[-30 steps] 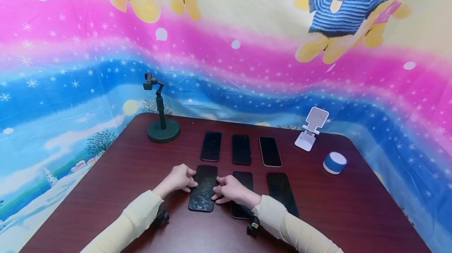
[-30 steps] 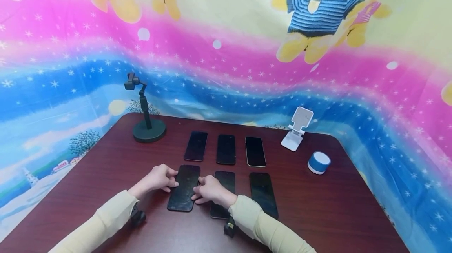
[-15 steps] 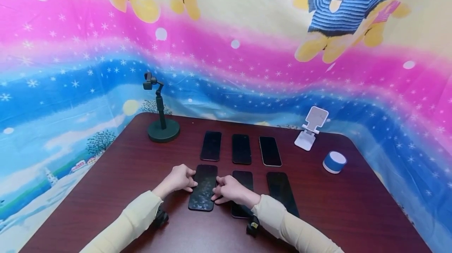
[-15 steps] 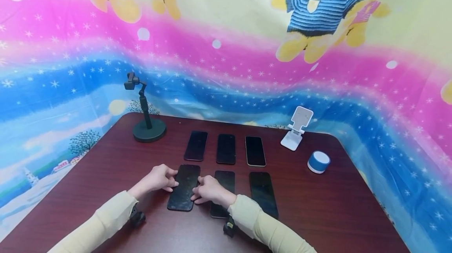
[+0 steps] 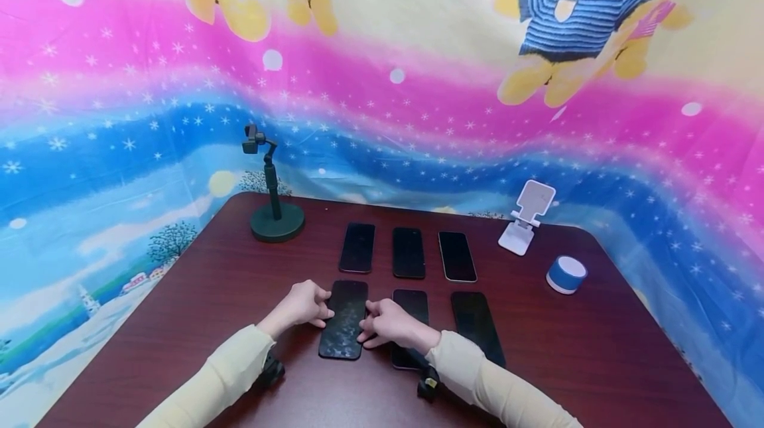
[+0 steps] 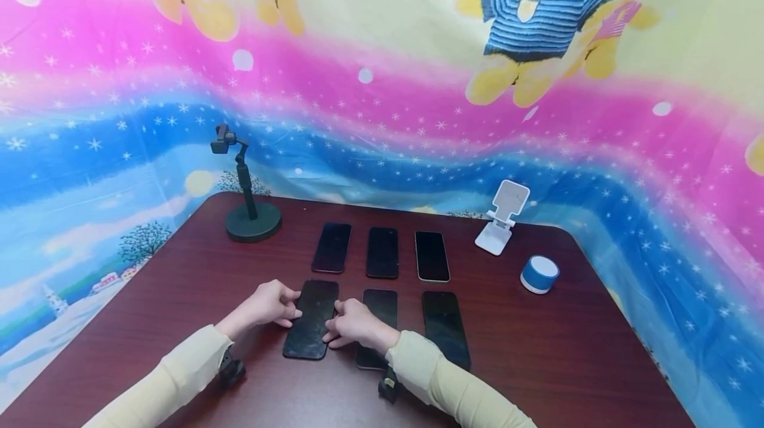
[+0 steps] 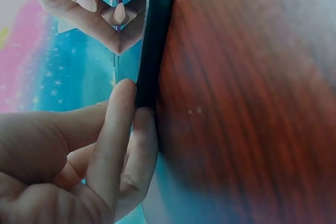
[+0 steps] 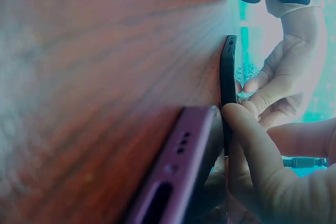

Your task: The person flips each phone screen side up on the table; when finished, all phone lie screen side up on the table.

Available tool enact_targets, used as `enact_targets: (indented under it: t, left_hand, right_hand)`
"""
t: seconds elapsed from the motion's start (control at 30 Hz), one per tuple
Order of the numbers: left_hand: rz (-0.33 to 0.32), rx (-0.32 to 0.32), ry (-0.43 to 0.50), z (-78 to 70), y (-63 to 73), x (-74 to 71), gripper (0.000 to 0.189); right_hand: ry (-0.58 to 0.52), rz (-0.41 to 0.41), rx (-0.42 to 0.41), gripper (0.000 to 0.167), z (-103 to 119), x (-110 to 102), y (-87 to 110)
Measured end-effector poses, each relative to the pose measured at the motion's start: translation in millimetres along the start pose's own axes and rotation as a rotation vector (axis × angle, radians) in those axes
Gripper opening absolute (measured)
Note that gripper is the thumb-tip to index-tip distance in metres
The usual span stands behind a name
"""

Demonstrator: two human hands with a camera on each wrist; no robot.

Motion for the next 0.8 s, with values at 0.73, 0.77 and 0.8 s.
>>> enact_targets:
  t: [0.73, 0.77, 0.8]
  left_hand:
    - [0.0, 0.118, -0.125, 7.7, -8.3, -15.2, 0.054]
    - [-0.011, 0.144, -0.158, 8.5, -9.2, -18.5, 0.057]
    - [-0.031, 0.167, -0.191, 9.5, -10.6, -21.6, 0.059]
  right_hand:
    - [-0.035, -0.018, -0.04, 0.057, -5.5, -23.4, 2.0]
    - [-0.02, -0.04, -0.054, 0.055, -5.9, -28.9, 2.9]
    - [0.004, -0.071, -0.072, 0.053, -6.3, -35.0, 4.3]
Point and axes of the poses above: each hand's wrist, its own y-axis away from the middle knuckle, its own x-axis out of the palm, z = x × y, the point moved 1 cm from there along -y, towards the middle knuckle, and after that the axes turned 7 degrees about x, right-handed, at the moved point
